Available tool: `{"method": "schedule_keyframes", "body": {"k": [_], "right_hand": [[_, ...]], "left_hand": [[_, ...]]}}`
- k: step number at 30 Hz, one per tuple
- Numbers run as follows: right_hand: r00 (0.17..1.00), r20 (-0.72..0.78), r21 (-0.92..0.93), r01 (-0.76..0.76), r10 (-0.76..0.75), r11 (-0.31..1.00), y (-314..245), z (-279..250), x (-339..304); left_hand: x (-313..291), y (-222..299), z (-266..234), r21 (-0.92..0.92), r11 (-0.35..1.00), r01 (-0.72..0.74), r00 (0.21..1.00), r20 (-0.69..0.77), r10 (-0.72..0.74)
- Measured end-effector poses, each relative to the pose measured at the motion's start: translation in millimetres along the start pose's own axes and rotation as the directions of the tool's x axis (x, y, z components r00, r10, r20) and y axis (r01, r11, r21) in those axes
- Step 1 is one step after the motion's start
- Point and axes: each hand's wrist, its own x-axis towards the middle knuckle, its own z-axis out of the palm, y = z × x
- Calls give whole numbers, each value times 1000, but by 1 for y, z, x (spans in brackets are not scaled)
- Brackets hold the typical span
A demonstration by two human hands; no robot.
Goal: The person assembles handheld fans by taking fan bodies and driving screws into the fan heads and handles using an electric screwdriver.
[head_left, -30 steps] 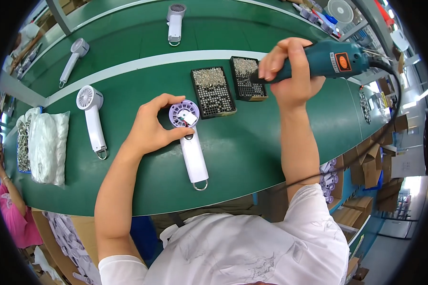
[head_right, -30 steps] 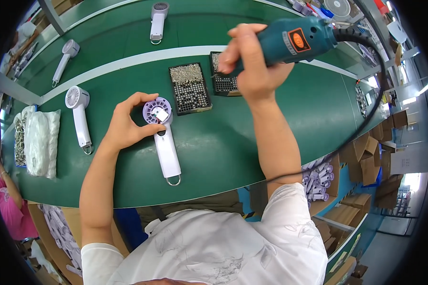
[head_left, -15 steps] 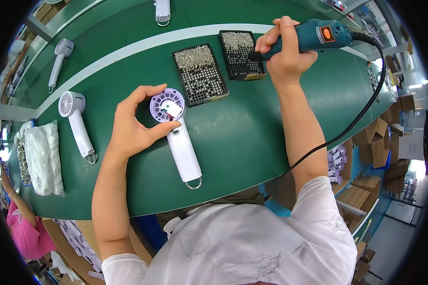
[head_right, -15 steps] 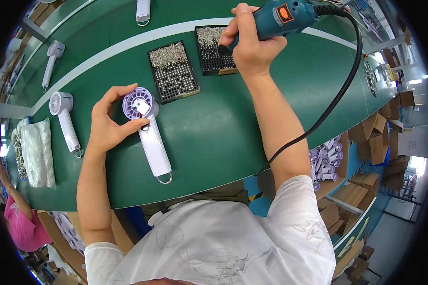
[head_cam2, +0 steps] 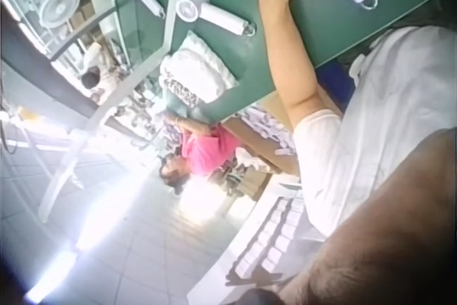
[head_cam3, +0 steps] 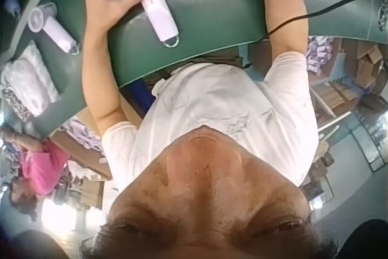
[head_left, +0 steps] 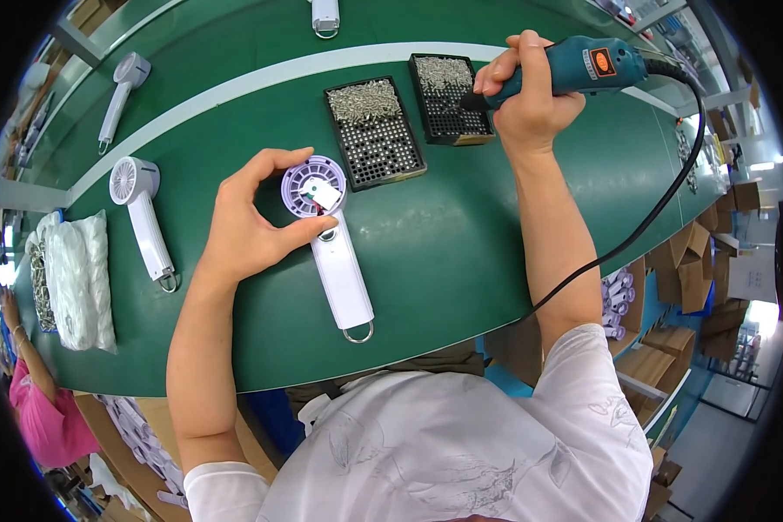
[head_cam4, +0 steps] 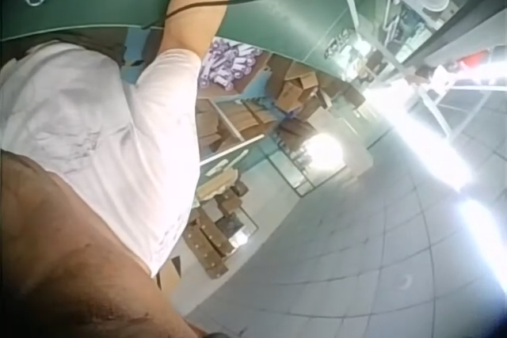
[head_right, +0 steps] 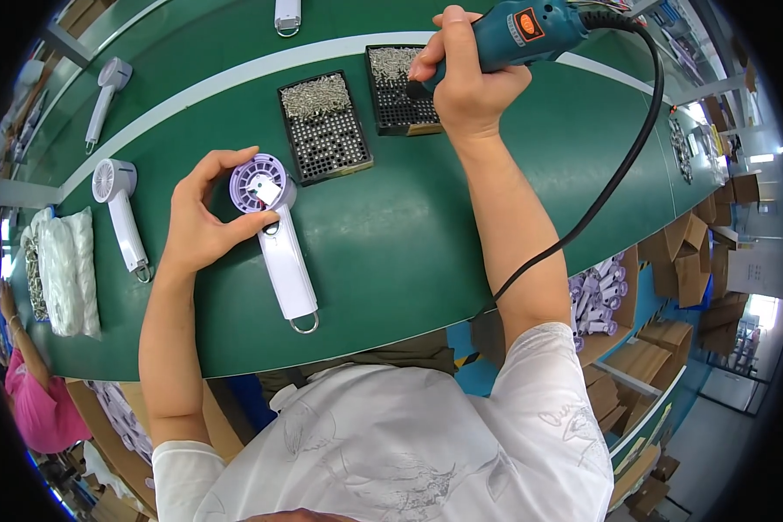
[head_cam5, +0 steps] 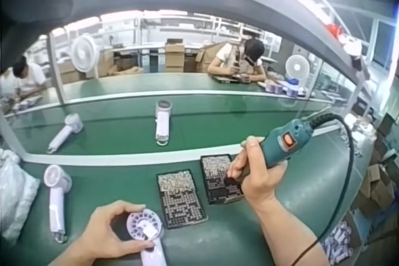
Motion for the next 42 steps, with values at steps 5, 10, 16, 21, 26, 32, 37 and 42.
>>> {"method": "schedule_keyframes", "body": {"k": [5,10,16,21,26,32,37,42], "right_hand": [[1000,20,11,8,-9,1000,2,-1,0],[1000,26,8,3,-3,1000,-1,1,-2],[999,47,-41,24,-22,999,2,3,3],[995,100,-113,29,-18,993,3,11,8],[999,16,-75,-32,34,997,1,13,9],[999,36,106,-14,10,994,-28,30,9],[982,184,315,-101,44,944,-51,62,0],[931,359,343,-188,57,920,-65,97,-27]], "left_hand": [[0,0,0,5,1000,7,1000,0,-7],[0,1,-1,14,1000,13,1000,4,-13],[1,0,-1,8,1000,18,1000,7,-18],[0,-2,-2,5,1000,-5,1000,0,5],[0,4,-2,-11,997,75,997,34,-75],[-1,3,-3,-21,998,53,998,23,-52],[-2,0,-4,-44,999,33,999,30,-31],[0,-1,-3,-14,1000,27,1000,-6,-27]]}}
